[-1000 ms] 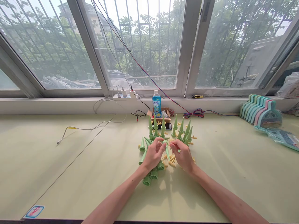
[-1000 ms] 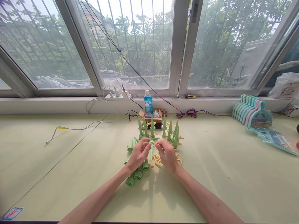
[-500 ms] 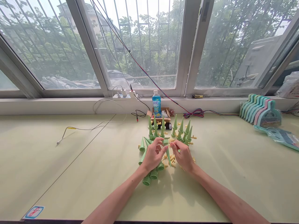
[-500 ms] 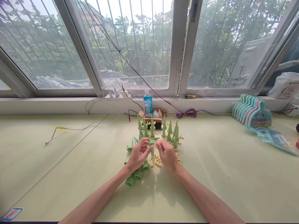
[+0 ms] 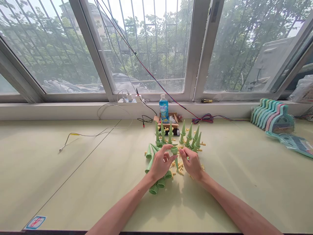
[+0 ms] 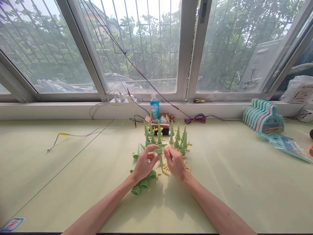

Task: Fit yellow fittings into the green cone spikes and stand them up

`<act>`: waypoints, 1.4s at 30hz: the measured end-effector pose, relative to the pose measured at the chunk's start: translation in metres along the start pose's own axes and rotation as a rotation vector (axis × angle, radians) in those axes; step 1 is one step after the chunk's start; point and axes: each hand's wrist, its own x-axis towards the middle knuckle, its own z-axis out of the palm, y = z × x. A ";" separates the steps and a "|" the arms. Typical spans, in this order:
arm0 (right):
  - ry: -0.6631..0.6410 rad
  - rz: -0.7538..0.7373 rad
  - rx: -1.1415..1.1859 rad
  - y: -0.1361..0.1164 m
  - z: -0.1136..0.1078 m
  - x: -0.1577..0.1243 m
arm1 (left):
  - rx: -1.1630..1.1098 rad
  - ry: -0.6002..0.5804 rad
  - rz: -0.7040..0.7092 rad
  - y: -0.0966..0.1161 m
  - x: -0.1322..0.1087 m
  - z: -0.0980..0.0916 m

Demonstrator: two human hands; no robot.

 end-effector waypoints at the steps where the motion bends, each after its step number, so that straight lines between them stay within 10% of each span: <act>1: 0.000 0.002 0.001 0.000 0.000 0.000 | 0.006 0.004 0.006 0.000 0.000 0.000; 26: 0.015 -0.003 -0.002 0.000 0.001 0.000 | 0.049 0.056 0.139 -0.003 -0.001 0.001; 42: 0.040 -0.012 0.003 -0.005 -0.001 0.000 | -0.319 0.020 -0.165 0.000 0.004 -0.002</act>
